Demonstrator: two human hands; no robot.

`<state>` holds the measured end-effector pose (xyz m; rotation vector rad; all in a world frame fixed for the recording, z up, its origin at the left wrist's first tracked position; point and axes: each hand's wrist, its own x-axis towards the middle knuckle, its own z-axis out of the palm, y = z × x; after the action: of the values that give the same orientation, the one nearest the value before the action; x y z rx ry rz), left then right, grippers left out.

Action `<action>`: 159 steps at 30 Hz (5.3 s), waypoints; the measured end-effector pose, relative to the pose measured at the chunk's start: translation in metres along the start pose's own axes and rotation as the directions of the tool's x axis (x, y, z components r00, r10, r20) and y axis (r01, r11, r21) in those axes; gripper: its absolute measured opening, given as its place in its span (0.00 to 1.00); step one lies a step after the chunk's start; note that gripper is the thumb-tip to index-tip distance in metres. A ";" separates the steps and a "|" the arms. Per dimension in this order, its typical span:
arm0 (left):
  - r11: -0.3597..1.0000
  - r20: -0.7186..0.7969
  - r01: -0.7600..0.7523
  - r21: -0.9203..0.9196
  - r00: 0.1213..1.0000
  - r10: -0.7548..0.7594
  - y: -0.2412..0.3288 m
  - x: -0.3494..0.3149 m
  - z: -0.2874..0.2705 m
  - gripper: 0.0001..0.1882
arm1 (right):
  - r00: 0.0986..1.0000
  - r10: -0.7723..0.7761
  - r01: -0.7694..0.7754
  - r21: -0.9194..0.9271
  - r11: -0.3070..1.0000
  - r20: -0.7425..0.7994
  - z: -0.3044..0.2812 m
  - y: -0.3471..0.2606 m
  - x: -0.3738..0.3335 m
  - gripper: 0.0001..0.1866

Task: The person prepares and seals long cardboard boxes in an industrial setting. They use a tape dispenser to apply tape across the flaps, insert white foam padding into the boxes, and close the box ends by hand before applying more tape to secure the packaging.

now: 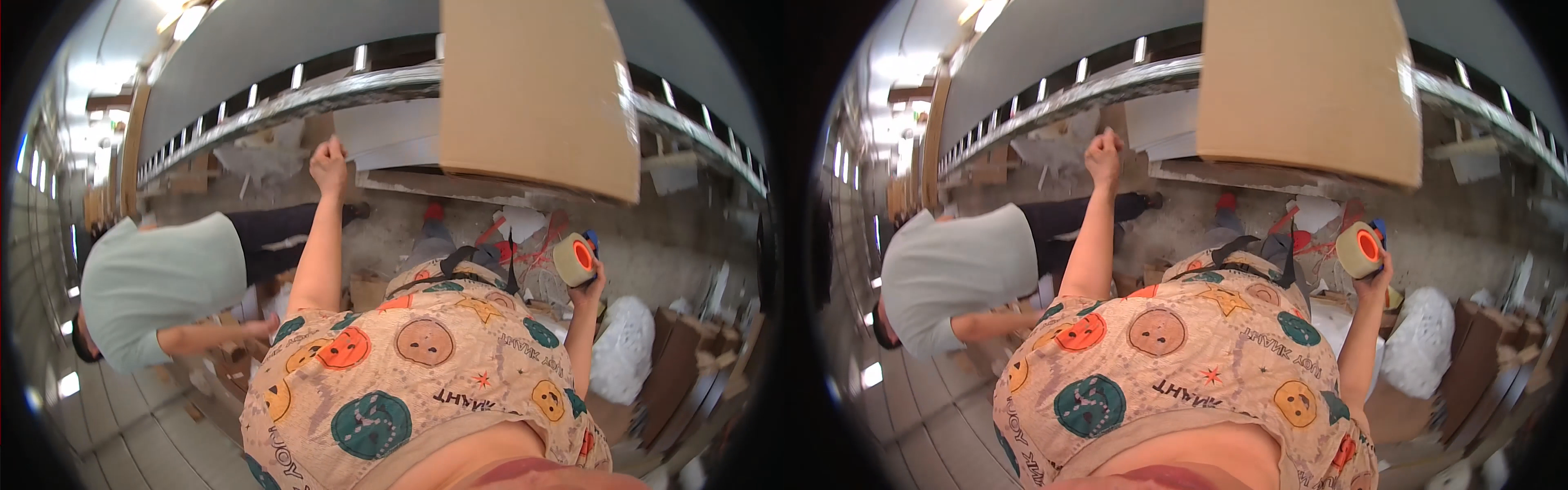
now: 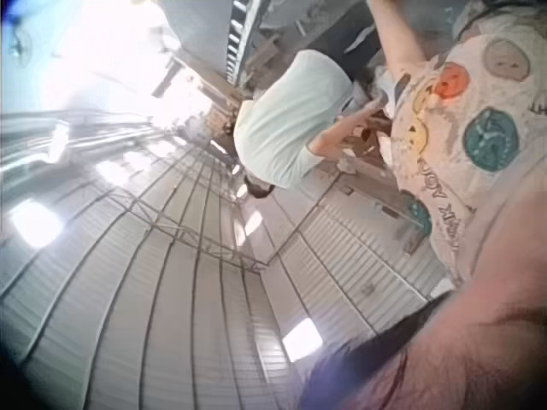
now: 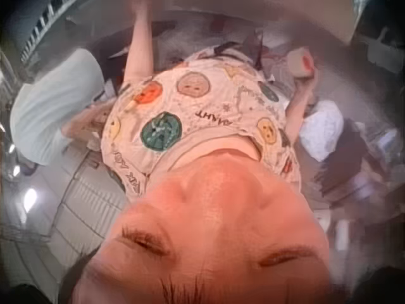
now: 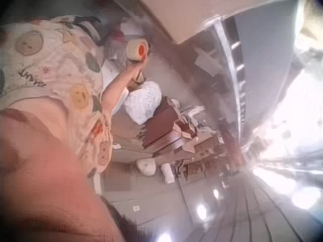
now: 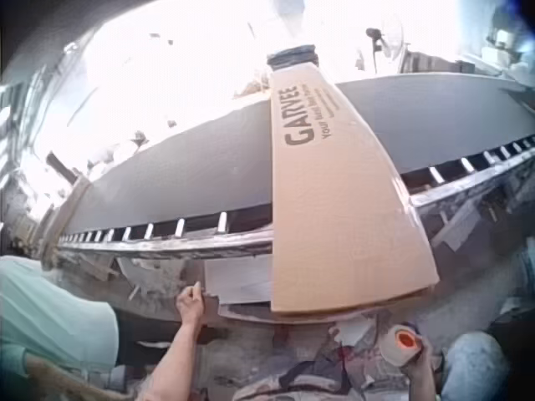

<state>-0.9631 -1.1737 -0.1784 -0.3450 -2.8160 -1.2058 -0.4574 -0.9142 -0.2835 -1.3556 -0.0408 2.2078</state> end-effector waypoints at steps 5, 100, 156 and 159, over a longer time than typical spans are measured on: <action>0.819 0.384 0.548 0.170 0.728 -0.567 -0.148 -0.047 0.027 0.12 | 0.990 0.100 -0.119 -0.200 0.972 -0.102 0.000 0.037 0.021 0.28; 0.394 0.670 0.774 -0.496 0.630 -0.393 -0.094 -0.302 0.074 0.23 | 0.807 -0.585 0.053 -0.996 -0.072 0.086 -0.029 -0.177 -0.022 0.31; 0.151 0.529 0.809 -0.569 0.219 0.820 1.334 -0.518 0.950 0.24 | 0.348 -0.854 0.694 -0.507 0.512 -0.386 -0.151 -0.984 0.091 0.36; 0.178 0.560 0.837 -0.518 0.175 0.810 1.370 -0.549 1.010 0.22 | 0.389 -0.831 0.592 -0.583 0.557 -0.398 -0.158 -1.027 0.111 0.36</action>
<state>-0.0836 0.3717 0.0143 -1.8182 -0.9253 -4.0802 0.0783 -0.0273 -0.1450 -1.7670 -0.6895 0.9110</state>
